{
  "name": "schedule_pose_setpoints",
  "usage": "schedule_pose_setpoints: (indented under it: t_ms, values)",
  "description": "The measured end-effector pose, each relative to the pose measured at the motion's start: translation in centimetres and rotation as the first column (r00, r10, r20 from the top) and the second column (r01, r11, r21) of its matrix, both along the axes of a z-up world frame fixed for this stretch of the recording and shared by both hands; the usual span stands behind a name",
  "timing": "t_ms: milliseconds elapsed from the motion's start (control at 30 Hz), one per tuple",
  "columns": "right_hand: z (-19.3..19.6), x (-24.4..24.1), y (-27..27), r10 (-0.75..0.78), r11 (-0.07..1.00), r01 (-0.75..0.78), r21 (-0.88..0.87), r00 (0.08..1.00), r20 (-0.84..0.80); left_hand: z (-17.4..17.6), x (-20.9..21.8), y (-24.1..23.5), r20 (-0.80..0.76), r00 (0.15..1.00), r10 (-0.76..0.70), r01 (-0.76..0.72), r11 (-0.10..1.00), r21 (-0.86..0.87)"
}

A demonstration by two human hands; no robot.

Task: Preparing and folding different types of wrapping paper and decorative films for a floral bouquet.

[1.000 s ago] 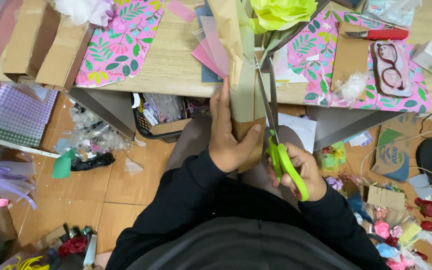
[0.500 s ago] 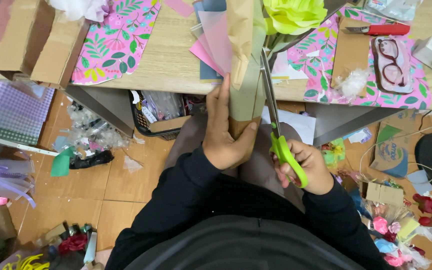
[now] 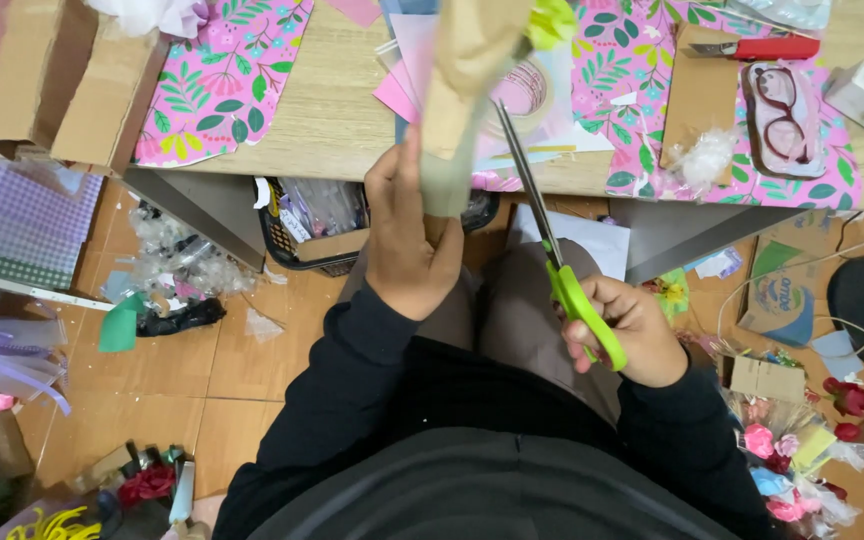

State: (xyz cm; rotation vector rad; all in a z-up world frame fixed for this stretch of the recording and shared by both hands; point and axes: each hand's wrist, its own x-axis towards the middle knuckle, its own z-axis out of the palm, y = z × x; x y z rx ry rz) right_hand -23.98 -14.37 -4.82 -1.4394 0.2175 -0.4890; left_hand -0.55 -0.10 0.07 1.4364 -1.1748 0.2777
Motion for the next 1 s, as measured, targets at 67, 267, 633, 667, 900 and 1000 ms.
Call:
schedule_pose_setpoints:
  t_ms: [67, 267, 633, 667, 900, 1000]
  values:
    - [0.3, -0.5, -0.1, -0.019, 1.0, 0.019, 0.0, 1.0, 0.022, -1.5, 1.1, -0.5, -0.13, 0.991, 0.027, -0.034, 0.998, -0.055]
    - [0.5, 0.0, -3.6, -0.335, 0.941, 0.33, -0.073, 0.94, -0.067, -1.9, 3.1, 0.8, -0.348, 0.938, -0.008, -0.044, 0.989, -0.143]
    - [-3.2, 7.4, -17.7, -0.87, 0.102, 0.154, -0.983, 0.492, -0.013, -2.0, -0.5, -0.7, -0.442, 0.87, -0.217, 0.154, 0.973, -0.173]
    - [-3.0, 8.0, -17.8, -0.874, 0.011, 0.109, -0.994, 0.484, 0.043, -2.0, -1.1, -0.8, -0.478, 0.846, -0.237, 0.178, 0.97, -0.167]
    - [6.5, 10.9, -6.1, -0.399, 0.389, 0.658, -0.645, 0.751, 0.525, -2.5, -2.8, -2.1, -0.358, 0.9, -0.249, 0.214, 0.967, -0.135]
    - [8.7, 10.5, -2.9, -0.326, 0.393, 0.659, -0.641, 0.752, 0.573, -2.7, -3.2, -2.6, -0.321, 0.909, -0.265, 0.237, 0.964, -0.124]
